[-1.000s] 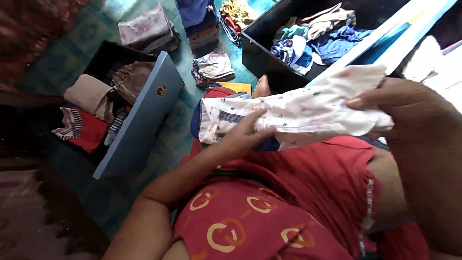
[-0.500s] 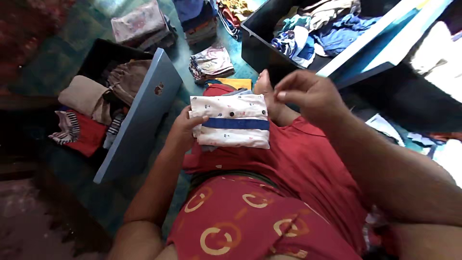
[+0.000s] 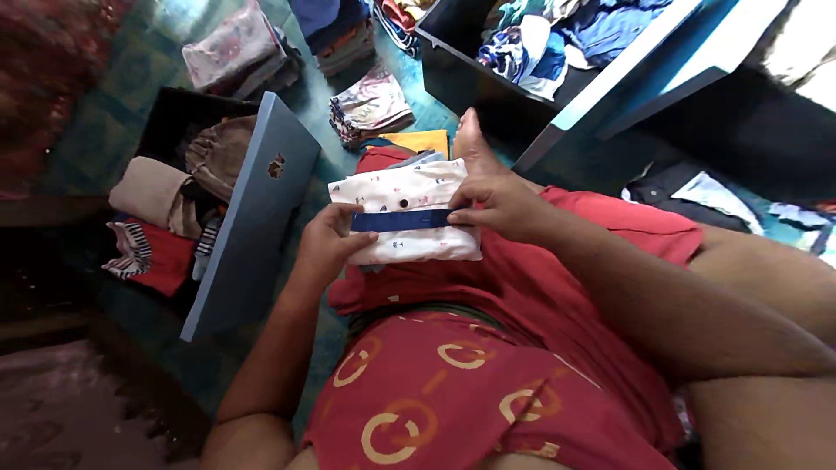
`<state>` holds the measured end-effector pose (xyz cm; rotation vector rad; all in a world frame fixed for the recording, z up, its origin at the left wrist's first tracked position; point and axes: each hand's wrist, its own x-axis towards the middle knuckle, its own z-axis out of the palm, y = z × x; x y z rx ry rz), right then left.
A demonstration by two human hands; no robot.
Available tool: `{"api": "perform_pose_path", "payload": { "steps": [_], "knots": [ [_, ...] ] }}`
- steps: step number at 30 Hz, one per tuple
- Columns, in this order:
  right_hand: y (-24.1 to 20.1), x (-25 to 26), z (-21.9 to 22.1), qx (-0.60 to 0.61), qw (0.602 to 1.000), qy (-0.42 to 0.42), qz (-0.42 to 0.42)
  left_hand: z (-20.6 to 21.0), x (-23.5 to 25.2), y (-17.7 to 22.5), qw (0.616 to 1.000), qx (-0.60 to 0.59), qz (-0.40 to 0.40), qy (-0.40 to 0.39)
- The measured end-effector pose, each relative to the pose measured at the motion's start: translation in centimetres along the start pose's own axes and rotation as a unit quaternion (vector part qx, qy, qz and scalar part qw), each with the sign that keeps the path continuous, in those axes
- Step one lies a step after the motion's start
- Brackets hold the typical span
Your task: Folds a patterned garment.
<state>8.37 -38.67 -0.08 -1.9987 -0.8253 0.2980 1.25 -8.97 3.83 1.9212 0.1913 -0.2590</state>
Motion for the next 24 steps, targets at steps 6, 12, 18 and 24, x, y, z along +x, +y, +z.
{"api": "perform_pose_path", "payload": {
  "steps": [6,12,18,24],
  "knots": [
    [0.1,1.0,0.8,0.032,0.993,0.109,0.038,-0.3,1.0,0.0,1.0,-0.021,0.01,0.013],
    [0.1,0.4,1.3,0.339,0.864,0.152,0.341,0.0,1.6,-0.9,0.996,0.073,-0.037,0.035],
    [-1.8,-0.1,2.2,0.463,0.798,0.134,0.361,0.9,-0.7,-0.4,0.952,0.229,0.138,0.145],
    [-5.9,1.5,1.4,0.383,0.904,0.099,0.16,2.4,-3.0,2.1,0.966,-0.182,-0.098,-0.154]
  ]
}}
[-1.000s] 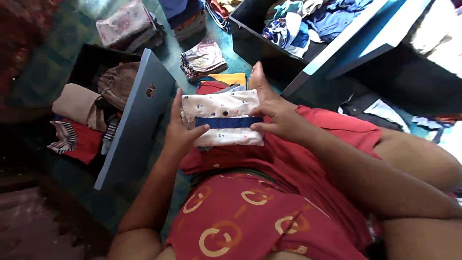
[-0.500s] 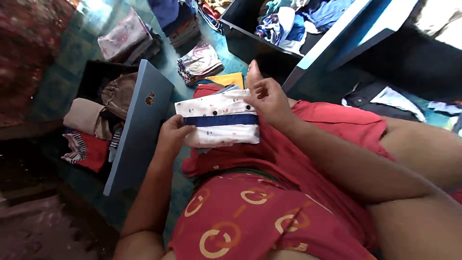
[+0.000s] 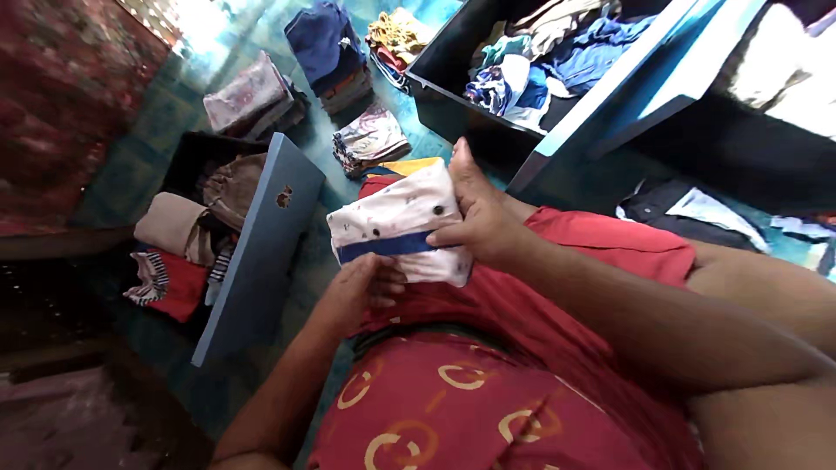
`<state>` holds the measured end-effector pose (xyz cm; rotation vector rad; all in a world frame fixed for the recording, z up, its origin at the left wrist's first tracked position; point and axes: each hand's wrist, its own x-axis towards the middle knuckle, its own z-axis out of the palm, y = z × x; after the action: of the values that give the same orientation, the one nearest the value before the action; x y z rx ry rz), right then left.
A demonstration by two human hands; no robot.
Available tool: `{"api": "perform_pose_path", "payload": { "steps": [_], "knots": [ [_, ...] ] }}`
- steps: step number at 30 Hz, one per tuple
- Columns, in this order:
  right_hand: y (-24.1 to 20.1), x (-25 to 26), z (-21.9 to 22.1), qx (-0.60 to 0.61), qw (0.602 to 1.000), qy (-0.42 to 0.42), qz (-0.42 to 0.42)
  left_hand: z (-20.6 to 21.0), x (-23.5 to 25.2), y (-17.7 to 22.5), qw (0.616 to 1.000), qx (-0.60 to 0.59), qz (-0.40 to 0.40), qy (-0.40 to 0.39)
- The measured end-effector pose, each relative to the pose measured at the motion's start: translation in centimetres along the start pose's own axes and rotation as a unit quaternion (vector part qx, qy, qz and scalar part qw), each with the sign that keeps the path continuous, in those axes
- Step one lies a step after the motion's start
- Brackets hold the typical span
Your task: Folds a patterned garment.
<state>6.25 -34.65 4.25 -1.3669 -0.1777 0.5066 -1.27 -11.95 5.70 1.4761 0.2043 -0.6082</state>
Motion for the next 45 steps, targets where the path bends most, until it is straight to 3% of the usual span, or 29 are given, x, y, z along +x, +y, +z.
{"api": "perform_pose_path", "payload": {
  "steps": [1,2,5,7,8,9,11,14,16,18,21,25,27,31,33,36,39,41,43,45],
  "knots": [
    [-1.2,-0.3,0.7,-0.099,0.99,-0.046,-0.088,0.3,0.0,0.1,0.998,-0.054,-0.019,0.0],
    [-2.6,-0.8,1.4,-0.215,0.956,-0.087,-0.182,0.3,-0.2,0.0,0.992,-0.126,-0.004,-0.003],
    [-5.8,-2.7,4.0,-0.436,0.783,-0.166,-0.411,-0.7,-1.2,-0.4,0.944,-0.305,0.124,0.032],
    [-6.8,-3.7,5.2,-0.499,0.704,-0.188,-0.469,-0.8,-1.3,1.2,0.93,-0.275,0.142,0.197],
    [-7.0,-4.0,5.5,-0.53,0.676,-0.196,-0.473,-0.7,-1.1,2.4,0.925,-0.266,0.136,0.236],
    [-6.9,-4.1,5.6,-0.556,0.657,-0.2,-0.468,-0.7,-0.8,2.9,0.925,-0.268,0.147,0.225],
    [-5.4,-3.6,5.4,-0.586,0.642,-0.202,-0.451,-1.5,1.1,1.9,0.92,-0.329,0.172,0.122],
    [-0.7,-2.3,4.3,-0.614,0.661,-0.24,-0.359,-4.0,5.5,-1.4,0.918,-0.373,0.13,0.018],
    [1.5,-2.1,3.4,-0.617,0.684,-0.314,-0.229,-5.6,7.3,-3.8,0.925,-0.371,0.076,0.016],
    [2.4,-1.7,2.6,-0.57,0.721,-0.351,-0.179,-6.0,7.4,-4.5,0.918,-0.388,0.086,0.001],
    [1.8,-1.0,2.2,-0.489,0.788,-0.239,-0.289,-6.0,6.7,-5.0,0.925,-0.345,0.156,-0.032],
    [0.7,1.9,3.2,-0.514,0.747,-0.019,-0.422,-4.8,6.4,-4.4,0.94,-0.288,0.183,0.006],
    [2.3,3.4,3.6,-0.533,0.746,-0.018,-0.399,-4.1,6.3,-4.0,0.945,-0.28,0.165,0.029],
    [7.1,5.0,3.4,-0.563,0.776,-0.12,-0.255,-2.2,6.2,-2.9,0.959,-0.231,0.116,0.115],
    [6.7,5.2,3.2,-0.542,0.795,-0.133,-0.239,-1.3,6.6,-1.7,0.964,-0.181,0.107,0.164],
    [5.0,4.6,2.2,-0.439,0.859,-0.115,-0.239,-0.1,6.5,0.0,0.968,-0.152,0.123,0.16],
    [3.2,3.6,0.5,-0.273,0.916,0.054,-0.287,0.8,6.5,2.2,0.972,-0.098,0.179,0.112],
    [1.0,2.5,-1.3,-0.145,0.953,0.116,-0.238,1.4,6.7,4.0,0.969,-0.041,0.233,0.066],
    [-1.5,0.5,-3.4,0.009,0.982,0.118,-0.147,2.5,6.9,6.0,0.961,0.008,0.276,0.021],
    [-3.5,-2.0,-5.0,0.079,0.989,0.104,-0.073,4.3,7.2,8.4,0.953,0.057,0.296,-0.035]
  ]
}}
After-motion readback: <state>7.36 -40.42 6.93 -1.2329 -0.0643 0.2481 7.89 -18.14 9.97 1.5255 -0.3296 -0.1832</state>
